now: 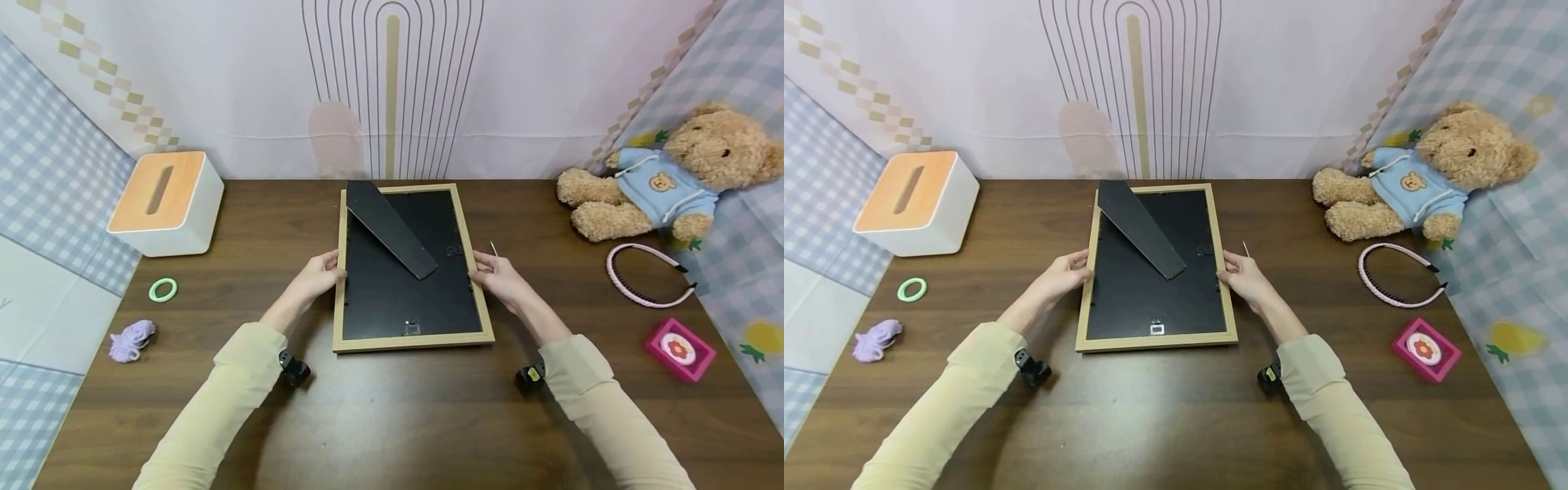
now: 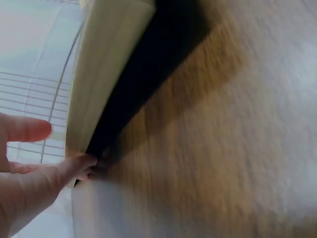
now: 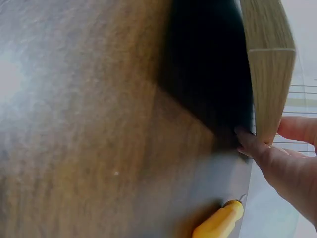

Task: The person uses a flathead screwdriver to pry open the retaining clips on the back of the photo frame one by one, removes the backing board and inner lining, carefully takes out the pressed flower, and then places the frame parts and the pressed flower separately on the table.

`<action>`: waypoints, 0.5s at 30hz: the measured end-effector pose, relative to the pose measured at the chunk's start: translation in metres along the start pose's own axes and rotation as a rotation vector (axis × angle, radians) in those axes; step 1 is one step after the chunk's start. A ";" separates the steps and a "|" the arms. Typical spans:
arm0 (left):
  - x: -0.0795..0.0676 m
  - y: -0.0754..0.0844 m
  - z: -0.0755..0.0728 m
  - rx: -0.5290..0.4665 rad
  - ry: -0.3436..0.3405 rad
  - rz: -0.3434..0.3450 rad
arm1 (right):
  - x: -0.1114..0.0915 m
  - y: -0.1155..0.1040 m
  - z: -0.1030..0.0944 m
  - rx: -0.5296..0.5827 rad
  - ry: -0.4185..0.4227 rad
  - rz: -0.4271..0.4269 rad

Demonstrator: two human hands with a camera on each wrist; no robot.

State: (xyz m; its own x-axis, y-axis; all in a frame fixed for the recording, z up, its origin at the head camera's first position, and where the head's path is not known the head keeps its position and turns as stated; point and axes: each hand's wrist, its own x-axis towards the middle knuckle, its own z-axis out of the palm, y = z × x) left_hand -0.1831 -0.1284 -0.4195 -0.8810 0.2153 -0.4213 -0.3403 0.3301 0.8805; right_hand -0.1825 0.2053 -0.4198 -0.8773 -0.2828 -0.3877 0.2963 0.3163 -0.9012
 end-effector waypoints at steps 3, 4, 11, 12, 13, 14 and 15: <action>0.000 0.000 0.000 0.036 -0.022 0.004 | 0.000 0.001 0.001 -0.066 0.012 -0.012; 0.000 -0.001 0.000 0.034 -0.027 0.008 | 0.000 0.001 0.001 -0.078 0.014 -0.015; 0.000 -0.006 -0.002 0.002 -0.015 0.028 | -0.003 -0.003 0.004 -0.273 0.076 0.009; 0.000 -0.007 -0.001 0.000 -0.014 0.031 | -0.004 -0.004 0.005 -0.316 0.094 0.027; 0.000 -0.008 -0.001 0.000 -0.014 0.035 | -0.004 -0.005 0.006 -0.361 0.111 0.044; -0.001 -0.009 -0.001 0.003 -0.013 0.039 | -0.004 -0.006 0.007 -0.391 0.124 0.056; -0.002 -0.009 -0.001 0.015 -0.009 0.038 | -0.003 -0.007 0.009 -0.408 0.137 0.066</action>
State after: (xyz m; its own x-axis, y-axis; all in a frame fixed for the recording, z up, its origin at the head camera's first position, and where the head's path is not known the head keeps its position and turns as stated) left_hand -0.1788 -0.1329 -0.4265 -0.8900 0.2363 -0.3899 -0.3019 0.3355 0.8924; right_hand -0.1783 0.1962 -0.4136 -0.9117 -0.1353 -0.3878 0.2044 0.6696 -0.7141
